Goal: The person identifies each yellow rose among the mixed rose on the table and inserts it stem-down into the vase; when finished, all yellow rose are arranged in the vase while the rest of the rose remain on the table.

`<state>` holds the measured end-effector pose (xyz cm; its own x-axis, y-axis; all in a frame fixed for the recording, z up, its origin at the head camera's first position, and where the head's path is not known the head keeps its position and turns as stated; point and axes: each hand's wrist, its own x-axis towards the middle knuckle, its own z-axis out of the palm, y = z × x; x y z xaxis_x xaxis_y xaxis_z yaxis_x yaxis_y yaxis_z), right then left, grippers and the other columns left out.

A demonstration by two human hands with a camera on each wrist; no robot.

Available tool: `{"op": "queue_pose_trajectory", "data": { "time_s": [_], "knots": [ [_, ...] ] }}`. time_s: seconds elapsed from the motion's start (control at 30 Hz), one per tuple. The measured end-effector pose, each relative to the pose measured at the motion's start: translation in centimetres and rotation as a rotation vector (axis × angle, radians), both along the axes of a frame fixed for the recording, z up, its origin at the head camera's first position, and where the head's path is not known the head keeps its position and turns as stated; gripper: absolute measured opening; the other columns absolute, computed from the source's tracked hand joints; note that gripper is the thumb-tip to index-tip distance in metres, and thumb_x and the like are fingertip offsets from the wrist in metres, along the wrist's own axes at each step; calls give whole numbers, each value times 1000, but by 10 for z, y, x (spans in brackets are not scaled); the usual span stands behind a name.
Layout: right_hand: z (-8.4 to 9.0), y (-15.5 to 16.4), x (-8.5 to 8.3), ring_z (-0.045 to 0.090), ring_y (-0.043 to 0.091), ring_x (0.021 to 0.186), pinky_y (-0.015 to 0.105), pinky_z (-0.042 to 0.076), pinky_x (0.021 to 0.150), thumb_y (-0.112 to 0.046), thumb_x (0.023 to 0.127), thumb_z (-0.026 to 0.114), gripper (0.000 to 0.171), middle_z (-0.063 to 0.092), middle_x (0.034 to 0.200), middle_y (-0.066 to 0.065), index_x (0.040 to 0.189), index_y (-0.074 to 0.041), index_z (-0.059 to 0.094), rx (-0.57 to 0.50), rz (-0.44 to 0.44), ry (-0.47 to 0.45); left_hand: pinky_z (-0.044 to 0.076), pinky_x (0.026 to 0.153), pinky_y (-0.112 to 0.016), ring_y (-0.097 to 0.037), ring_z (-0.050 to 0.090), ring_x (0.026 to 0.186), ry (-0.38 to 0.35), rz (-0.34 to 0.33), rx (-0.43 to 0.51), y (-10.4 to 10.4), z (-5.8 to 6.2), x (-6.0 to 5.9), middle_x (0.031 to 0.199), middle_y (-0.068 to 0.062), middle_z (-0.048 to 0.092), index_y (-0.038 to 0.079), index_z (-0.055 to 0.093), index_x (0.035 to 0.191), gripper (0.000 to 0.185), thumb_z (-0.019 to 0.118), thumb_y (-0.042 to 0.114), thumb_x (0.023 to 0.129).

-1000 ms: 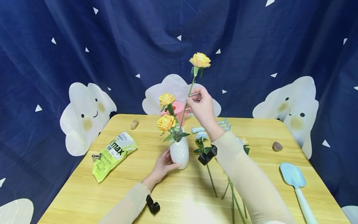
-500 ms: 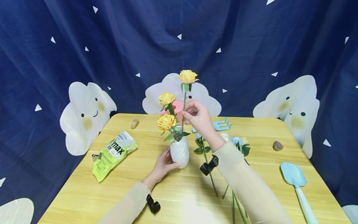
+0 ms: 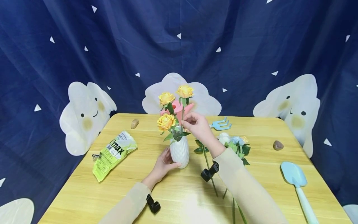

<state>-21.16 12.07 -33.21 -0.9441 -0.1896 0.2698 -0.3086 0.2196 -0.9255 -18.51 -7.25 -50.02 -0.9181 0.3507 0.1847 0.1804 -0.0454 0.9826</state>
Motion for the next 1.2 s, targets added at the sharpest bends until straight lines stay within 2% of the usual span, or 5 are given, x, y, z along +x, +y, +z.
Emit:
{"op": "queue_pose_trajectory", "data": {
  "time_s": [0.17,0.4,0.97,1.0,1.2],
  "knots": [
    [-6,7,0,63,29,79,31,53,67,-13,88,64,15,66,86,16,93,1,66,84,2,-15,39,99,-40,-26,47,122,23,2,1,1,0,0,134,-15,50,8,33,143,82,78,4,74],
    [-20,26,3,63,15,76,29,55,66,-12,89,63,24,65,92,17,102,8,61,8,6,-136,38,101,-40,-27,45,123,15,4,2,1,2,0,135,-16,48,7,33,143,83,78,2,73],
    [-38,80,26,65,21,81,32,55,70,-16,90,63,25,66,90,9,105,3,58,-30,-50,-180,37,101,-39,-22,44,124,-27,3,-1,1,4,0,137,-11,47,11,35,142,82,78,4,73],
    [-52,91,19,65,21,81,32,55,70,-17,89,64,26,66,91,10,106,2,59,-46,-41,-177,37,102,-39,-22,44,124,-29,3,-2,1,4,0,137,-11,47,11,35,142,82,78,4,73],
    [-62,118,28,66,22,79,34,56,68,-19,88,65,23,66,92,11,104,-2,62,-66,-81,-157,35,103,-39,-22,43,125,-35,0,-5,1,4,1,138,-11,46,11,35,142,82,78,4,73]
  ]
}}
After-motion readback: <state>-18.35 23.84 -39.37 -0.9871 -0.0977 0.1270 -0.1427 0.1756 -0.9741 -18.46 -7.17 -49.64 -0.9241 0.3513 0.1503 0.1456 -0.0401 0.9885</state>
